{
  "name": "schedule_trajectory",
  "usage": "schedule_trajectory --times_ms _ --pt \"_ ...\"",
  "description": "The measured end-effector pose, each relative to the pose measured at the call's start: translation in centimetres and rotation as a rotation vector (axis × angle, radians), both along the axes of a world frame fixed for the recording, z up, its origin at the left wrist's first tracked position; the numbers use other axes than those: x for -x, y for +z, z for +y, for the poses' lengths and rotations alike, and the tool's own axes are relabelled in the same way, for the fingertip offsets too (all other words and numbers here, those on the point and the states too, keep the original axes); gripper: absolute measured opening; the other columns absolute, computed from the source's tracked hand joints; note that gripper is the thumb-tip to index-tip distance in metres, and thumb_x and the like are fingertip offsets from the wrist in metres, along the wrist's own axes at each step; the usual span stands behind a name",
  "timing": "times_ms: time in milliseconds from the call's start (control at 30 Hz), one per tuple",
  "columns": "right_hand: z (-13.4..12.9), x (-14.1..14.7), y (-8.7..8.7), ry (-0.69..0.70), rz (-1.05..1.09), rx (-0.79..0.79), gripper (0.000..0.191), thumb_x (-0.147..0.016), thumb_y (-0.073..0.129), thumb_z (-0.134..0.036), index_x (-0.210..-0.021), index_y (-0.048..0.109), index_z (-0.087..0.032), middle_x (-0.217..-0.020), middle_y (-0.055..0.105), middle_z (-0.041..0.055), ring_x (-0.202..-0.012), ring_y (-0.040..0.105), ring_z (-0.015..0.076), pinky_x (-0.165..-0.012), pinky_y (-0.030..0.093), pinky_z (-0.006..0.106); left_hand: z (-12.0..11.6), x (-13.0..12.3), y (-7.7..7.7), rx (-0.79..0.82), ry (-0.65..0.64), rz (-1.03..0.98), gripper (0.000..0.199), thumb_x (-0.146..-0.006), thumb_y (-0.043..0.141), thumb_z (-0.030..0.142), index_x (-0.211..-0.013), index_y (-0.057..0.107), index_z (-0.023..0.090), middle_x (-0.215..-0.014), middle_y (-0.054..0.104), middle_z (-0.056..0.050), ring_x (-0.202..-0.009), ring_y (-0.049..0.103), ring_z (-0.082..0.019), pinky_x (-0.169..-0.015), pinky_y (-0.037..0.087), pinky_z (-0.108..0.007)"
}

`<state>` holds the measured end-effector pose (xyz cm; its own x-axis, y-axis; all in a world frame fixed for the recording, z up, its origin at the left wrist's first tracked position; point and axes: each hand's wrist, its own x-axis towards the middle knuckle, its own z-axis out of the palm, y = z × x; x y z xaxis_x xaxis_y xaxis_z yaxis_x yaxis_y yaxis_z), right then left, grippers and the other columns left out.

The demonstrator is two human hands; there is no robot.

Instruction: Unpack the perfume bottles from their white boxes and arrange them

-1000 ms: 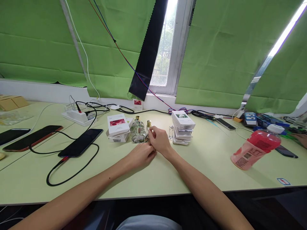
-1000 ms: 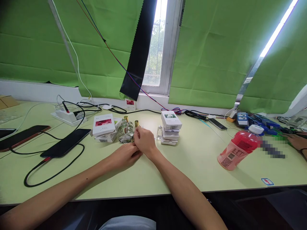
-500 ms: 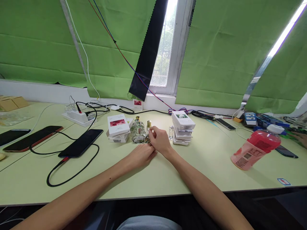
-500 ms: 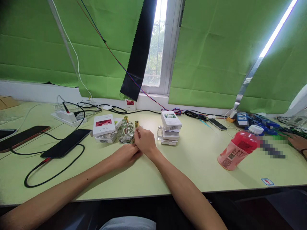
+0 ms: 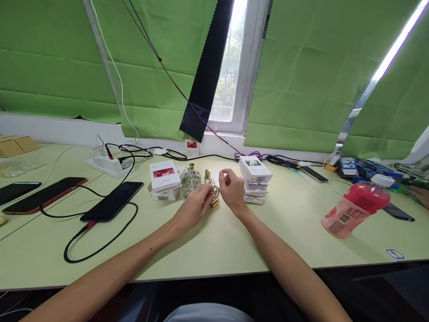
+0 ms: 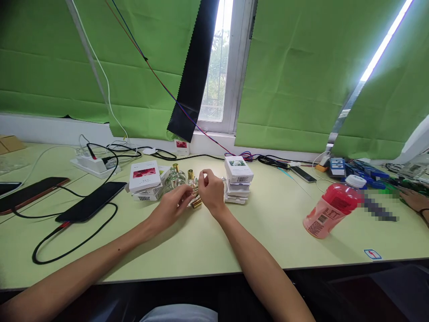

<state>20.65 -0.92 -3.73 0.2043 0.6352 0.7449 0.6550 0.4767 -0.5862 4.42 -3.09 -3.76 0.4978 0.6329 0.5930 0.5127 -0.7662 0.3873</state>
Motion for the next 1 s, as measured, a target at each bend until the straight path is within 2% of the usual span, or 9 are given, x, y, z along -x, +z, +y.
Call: schedule_trajectory --times_ms 133,467,700,833,1000 --pt "0.0 0.1 -0.2 -0.006 -0.038 0.026 0.029 -0.100 0.044 -0.036 -0.091 0.065 -0.019 -0.057 0.053 -0.0040 -0.053 0.051 0.0121 -0.060 0.036 0.023 0.2 0.3 0.2 -0.068 0.063 -0.115 0.010 -0.100 0.048 0.030 -0.101 0.053 0.021 -0.091 0.063 -0.002 -0.077 0.061 -0.014 -0.067 0.049 -0.026" --pt "-0.6 0.6 0.1 0.068 -0.072 0.038 0.035 -0.102 0.041 -0.038 -0.079 0.062 -0.020 -0.057 0.051 -0.0036 -0.053 0.046 0.0111 -0.059 0.035 0.024 0.3 0.3 0.1 -0.094 0.071 -0.130 0.007 -0.097 0.053 0.028 -0.096 0.055 0.021 -0.085 0.065 0.000 -0.074 0.064 -0.014 -0.065 0.051 -0.026" --pt "-1.0 1.0 0.1 0.266 -0.152 0.110 0.022 -0.095 0.050 -0.031 -0.081 0.063 -0.020 -0.060 0.058 -0.0028 -0.055 0.051 0.0108 -0.060 0.039 0.022 0.3 0.5 0.3 -0.018 0.110 -0.188 0.013 -0.094 0.054 0.021 -0.107 0.056 0.023 -0.092 0.072 0.000 -0.077 0.068 -0.013 -0.069 0.054 -0.025" --pt "-1.2 1.0 0.2 0.321 -0.209 0.143 0.013 -0.091 0.057 -0.027 -0.084 0.066 -0.021 -0.064 0.062 -0.0025 -0.059 0.056 0.0115 -0.061 0.041 0.022 0.5 0.7 0.4 -0.017 0.151 -0.197 0.018 -0.090 0.056 0.017 -0.107 0.055 0.023 -0.090 0.073 0.000 -0.075 0.069 -0.014 -0.069 0.055 -0.026" --pt "-1.5 1.0 0.5 0.358 -0.257 0.140 0.014 -0.092 0.059 -0.028 -0.082 0.066 -0.020 -0.070 0.065 -0.0012 -0.064 0.057 0.0118 -0.064 0.042 0.023 0.6 0.8 0.6 -0.025 0.193 -0.184 0.022 -0.086 0.054 0.013 -0.106 0.056 0.023 -0.087 0.072 0.001 -0.073 0.069 -0.013 -0.066 0.054 -0.025"
